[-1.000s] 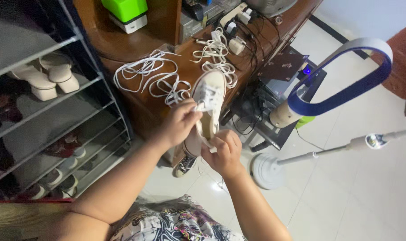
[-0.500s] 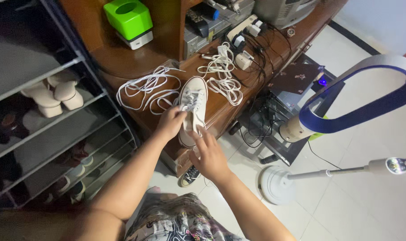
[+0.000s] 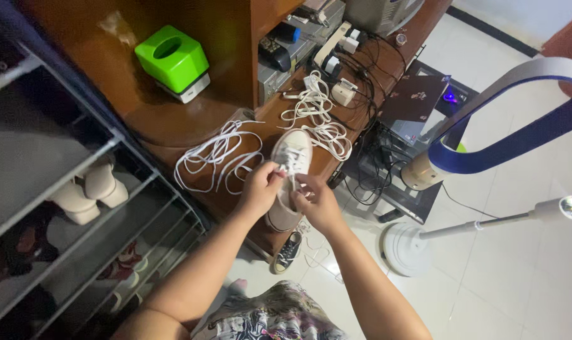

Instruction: The person laces a white canvas shoe by threading white shoelaces through the eyelets and tying a knot. They then repeat the process on a black canvas shoe, threading the laces and tying them.

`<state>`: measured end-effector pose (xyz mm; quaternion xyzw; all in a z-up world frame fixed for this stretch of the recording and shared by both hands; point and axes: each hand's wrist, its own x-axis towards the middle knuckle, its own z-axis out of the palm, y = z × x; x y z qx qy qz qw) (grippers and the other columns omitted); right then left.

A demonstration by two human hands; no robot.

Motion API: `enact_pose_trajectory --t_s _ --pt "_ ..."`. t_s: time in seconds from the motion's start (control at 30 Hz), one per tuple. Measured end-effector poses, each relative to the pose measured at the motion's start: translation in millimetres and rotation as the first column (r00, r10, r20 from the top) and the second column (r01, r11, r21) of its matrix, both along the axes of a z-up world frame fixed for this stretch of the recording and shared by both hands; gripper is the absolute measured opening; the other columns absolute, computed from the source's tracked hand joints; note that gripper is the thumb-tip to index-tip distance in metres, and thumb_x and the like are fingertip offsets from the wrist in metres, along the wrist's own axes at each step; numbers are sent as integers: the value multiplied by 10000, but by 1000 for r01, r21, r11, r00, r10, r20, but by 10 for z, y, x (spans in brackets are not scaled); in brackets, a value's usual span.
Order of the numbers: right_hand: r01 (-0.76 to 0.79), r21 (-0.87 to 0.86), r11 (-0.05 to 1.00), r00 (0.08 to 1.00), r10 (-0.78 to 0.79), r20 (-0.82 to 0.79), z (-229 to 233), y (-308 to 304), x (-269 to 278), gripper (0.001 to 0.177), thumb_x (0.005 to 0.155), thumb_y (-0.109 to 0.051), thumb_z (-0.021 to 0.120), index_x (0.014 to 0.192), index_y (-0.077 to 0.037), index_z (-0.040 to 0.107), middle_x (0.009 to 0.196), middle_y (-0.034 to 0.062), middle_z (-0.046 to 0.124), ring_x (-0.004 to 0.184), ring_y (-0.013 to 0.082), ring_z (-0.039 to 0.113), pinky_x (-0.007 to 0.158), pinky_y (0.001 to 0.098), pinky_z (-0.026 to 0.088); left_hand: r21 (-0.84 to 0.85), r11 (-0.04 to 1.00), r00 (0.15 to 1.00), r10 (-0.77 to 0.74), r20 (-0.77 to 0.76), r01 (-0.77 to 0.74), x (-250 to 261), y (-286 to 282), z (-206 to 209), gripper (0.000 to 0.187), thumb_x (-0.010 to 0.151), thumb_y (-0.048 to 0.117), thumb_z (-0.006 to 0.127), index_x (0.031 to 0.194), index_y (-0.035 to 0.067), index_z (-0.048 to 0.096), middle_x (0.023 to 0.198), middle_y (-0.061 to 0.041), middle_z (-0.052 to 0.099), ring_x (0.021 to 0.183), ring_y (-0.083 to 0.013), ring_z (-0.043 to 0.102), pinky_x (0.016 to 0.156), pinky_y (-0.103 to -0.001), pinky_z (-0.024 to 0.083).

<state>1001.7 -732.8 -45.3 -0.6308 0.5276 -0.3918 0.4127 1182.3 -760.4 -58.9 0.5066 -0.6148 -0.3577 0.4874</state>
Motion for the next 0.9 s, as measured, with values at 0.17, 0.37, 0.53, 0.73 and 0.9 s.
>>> enact_pose_trajectory --t_s 0.17,0.37,0.53,0.73,0.9 --pt "117 -57 992 993 -115 32 -25 61 135 410 834 -43 682 1242 -34 652 870 30 573 762 94 535 656 232 470 -21 998 994 -60 -89 58 -10 -74 -99 75 965 84 622 938 15 609 828 -101 674 752 -159 646 693 -306 514" --pt "177 95 980 982 -182 58 -171 30 138 263 900 -92 741 1152 -40 686 712 -57 512 637 42 438 552 219 363 60 978 947 -178 -269 201 -2 -137 -249 161 909 88 618 1055 53 561 920 -26 644 824 -100 617 741 -283 515" --pt "138 82 987 973 -151 176 -317 -43 13 198 863 -30 731 1037 -53 640 772 -73 513 685 29 448 583 204 378 182 950 966 -238 -102 254 -19 -157 -127 181 903 150 691 1038 63 608 851 -24 638 746 -103 582 678 -282 494" --pt "4 322 947 727 -224 649 -331 -26 -134 69 979 -104 681 951 -115 619 835 -48 587 745 77 512 656 251 387 82 979 982 -189 11 187 19 -187 -125 184 905 230 728 976 67 680 765 -17 668 675 -122 585 627 -304 491" --pt "-16 493 870 558 -401 726 -279 24 -337 124 994 -195 514 940 -137 609 955 -24 676 916 113 635 851 315 489 119 983 987 -150 61 142 -8 -163 -248 228 944 284 721 1002 65 699 761 -62 684 679 -158 605 639 -311 489"
